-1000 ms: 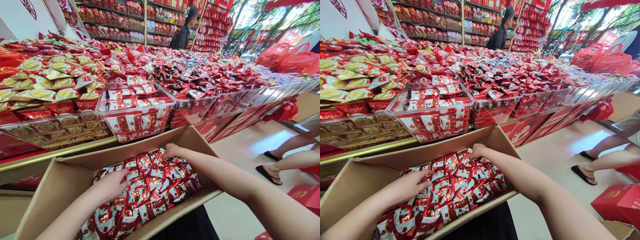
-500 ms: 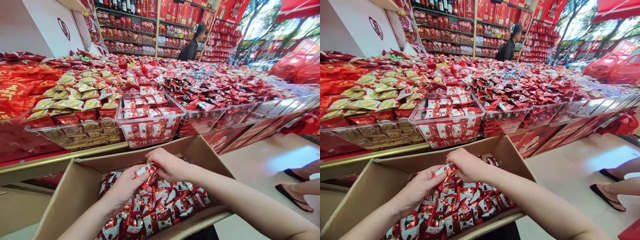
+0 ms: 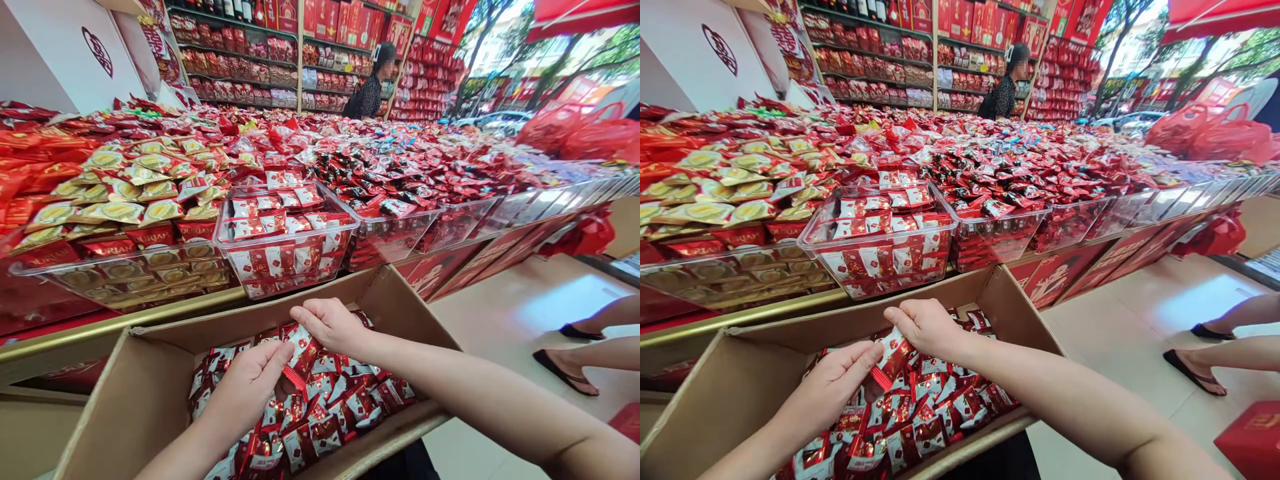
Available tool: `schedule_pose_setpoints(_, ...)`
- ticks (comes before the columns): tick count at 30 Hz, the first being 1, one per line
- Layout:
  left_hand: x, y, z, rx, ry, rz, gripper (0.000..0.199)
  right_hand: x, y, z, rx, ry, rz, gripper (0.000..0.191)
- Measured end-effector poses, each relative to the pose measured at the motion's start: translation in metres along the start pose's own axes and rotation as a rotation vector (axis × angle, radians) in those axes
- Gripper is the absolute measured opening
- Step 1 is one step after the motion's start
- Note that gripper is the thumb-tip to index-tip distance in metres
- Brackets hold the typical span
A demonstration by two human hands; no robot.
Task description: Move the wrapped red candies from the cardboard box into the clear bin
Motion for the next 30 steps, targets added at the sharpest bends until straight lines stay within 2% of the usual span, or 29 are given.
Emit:
schedule_pose_setpoints(4,-0.001,0.003,-0.001,0.075,0.118,0.09,0.031,-0.001,-0.002,-0.005,-0.007,0.082,0.066,0.04)
schedule_pose_setpoints(6,-0.001,0.005,0.0,0.076,0.133,0.095,0.032,-0.001,-0.004,-0.008,0.03,0.098,0.056,0.04)
schedule_pose_setpoints(11,-0.001,0.003,0.005,-0.163,-0.016,-0.019,0.034,0.0,-0.008,-0.011,0.052,0.095,-0.032,0.038)
schedule_pose_setpoints(15,0.0,-0.001,0.01,-0.268,-0.087,-0.113,0.029,0.001,-0.006,-0.011,0.083,0.074,-0.028,0.039)
schedule_pose_setpoints(20,0.0,0.0,0.016,-0.337,-0.09,-0.117,0.03,0.004,0.003,-0.01,0.288,0.055,0.09,0.043)
schedule_pose_setpoints(24,0.0,0.0,0.013,-0.373,-0.019,-0.115,0.03,0.002,0.01,-0.008,0.486,-0.008,0.173,0.047)
schedule_pose_setpoints(27,0.001,-0.002,0.011,-0.348,-0.003,-0.12,0.03,-0.001,0.009,-0.005,0.448,-0.055,0.137,0.042)
schedule_pose_setpoints(30,0.001,-0.001,0.01,-0.323,-0.024,-0.117,0.035,-0.001,0.006,-0.006,0.349,0.025,0.071,0.037)
Point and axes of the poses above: each hand's wrist, its own x-axis towards the middle knuckle, its own z-axis out of the palm, y = z × x, the point moved 3 cm from there along x, towards the middle knuckle, and after that the axes turned 3 degrees about -x, right-handed, at the moved point
